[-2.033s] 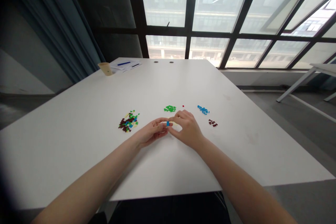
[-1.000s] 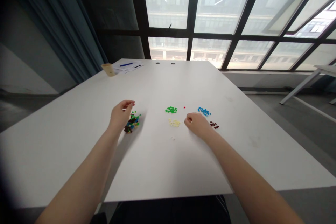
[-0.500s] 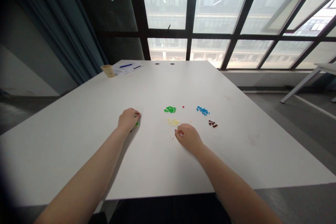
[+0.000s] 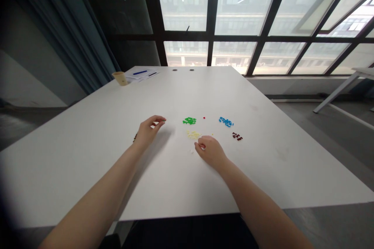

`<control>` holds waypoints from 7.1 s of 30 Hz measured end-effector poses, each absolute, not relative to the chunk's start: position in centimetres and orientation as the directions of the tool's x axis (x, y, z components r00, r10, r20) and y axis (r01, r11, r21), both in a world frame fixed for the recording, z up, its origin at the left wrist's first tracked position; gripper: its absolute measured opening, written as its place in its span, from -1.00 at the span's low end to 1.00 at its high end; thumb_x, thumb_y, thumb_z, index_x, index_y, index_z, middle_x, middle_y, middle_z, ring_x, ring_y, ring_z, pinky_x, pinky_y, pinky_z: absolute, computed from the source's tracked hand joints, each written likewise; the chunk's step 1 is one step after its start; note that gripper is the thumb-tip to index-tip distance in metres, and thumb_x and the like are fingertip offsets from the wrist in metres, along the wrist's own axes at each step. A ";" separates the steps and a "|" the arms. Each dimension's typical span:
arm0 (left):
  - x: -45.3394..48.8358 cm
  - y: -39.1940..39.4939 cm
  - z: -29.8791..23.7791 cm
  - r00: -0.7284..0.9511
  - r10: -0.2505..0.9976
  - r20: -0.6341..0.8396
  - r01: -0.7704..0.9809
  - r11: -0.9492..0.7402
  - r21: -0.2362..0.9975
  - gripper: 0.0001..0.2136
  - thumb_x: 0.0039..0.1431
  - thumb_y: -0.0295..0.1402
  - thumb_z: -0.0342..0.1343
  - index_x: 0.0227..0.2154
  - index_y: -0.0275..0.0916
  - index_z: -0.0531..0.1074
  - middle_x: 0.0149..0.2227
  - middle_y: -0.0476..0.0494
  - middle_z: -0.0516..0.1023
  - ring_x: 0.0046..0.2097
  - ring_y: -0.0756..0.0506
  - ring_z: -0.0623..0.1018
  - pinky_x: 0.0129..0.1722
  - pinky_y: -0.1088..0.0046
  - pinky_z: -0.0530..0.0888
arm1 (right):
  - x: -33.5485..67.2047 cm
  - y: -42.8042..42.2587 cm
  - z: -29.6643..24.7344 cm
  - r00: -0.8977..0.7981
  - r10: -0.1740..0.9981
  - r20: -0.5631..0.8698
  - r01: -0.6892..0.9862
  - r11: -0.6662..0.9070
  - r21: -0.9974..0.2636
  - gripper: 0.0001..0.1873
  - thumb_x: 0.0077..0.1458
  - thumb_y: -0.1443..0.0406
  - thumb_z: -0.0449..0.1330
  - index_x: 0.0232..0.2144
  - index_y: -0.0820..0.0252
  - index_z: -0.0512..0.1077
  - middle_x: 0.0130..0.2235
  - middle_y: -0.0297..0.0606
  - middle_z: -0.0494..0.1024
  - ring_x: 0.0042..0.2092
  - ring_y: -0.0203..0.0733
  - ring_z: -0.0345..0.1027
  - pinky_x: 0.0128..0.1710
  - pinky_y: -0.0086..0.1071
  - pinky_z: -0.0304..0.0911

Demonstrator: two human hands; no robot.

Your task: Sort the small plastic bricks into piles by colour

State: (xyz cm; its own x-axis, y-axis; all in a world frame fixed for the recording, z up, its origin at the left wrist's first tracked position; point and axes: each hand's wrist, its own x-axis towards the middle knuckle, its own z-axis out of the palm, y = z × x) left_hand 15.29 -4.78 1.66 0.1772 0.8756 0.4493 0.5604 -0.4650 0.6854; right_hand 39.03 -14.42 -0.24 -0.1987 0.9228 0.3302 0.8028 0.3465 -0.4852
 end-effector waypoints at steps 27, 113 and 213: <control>18.3 -8.7 2.9 0.273 0.857 0.438 0.050 -0.467 0.883 -0.74 -0.08 -0.33 0.20 -0.27 -0.20 0.38 -0.40 -0.12 0.59 -0.28 -0.10 0.55 -0.13 0.30 0.40 | 39.0 -14.5 0.0 -0.222 0.915 0.337 0.785 0.373 -0.495 -0.69 0.00 0.34 -0.01 -0.69 0.17 -0.02 -0.61 -0.40 0.15 -0.50 -0.34 0.03 -0.45 -0.44 -0.04; 11.9 -2.4 0.4 -0.023 0.997 0.076 0.973 0.005 0.232 -0.81 -0.05 -0.49 0.01 -0.46 -0.22 0.53 -0.19 -0.30 0.48 -0.15 -0.28 0.44 -0.30 0.23 0.37 | 41.7 -13.3 0.5 -0.146 0.978 0.146 0.800 0.203 -0.564 -0.62 0.04 0.16 -0.03 -0.70 0.20 0.04 -0.64 -0.42 0.08 -0.54 -0.37 -0.06 -0.52 -0.46 -0.14; 17.4 -6.6 2.1 0.324 0.924 -0.202 -0.261 0.292 0.920 -0.66 -0.09 -0.11 0.16 -0.36 -0.27 0.33 -0.44 -0.07 0.50 -0.47 0.10 0.43 -0.34 0.53 0.34 | 35.5 -4.2 1.2 -0.256 0.963 0.085 0.963 0.247 0.105 -0.68 0.16 0.34 -0.09 -0.39 0.20 0.47 -0.29 -0.17 0.47 -0.20 -0.22 0.29 -0.30 -0.41 0.02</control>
State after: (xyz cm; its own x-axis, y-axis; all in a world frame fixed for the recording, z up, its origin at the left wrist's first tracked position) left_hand 17.43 -6.63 2.10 0.3239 0.9243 -0.2018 -0.2609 0.2923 0.9200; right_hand 35.50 -4.22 1.16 -0.2562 0.9629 0.0851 0.9633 0.2470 0.1051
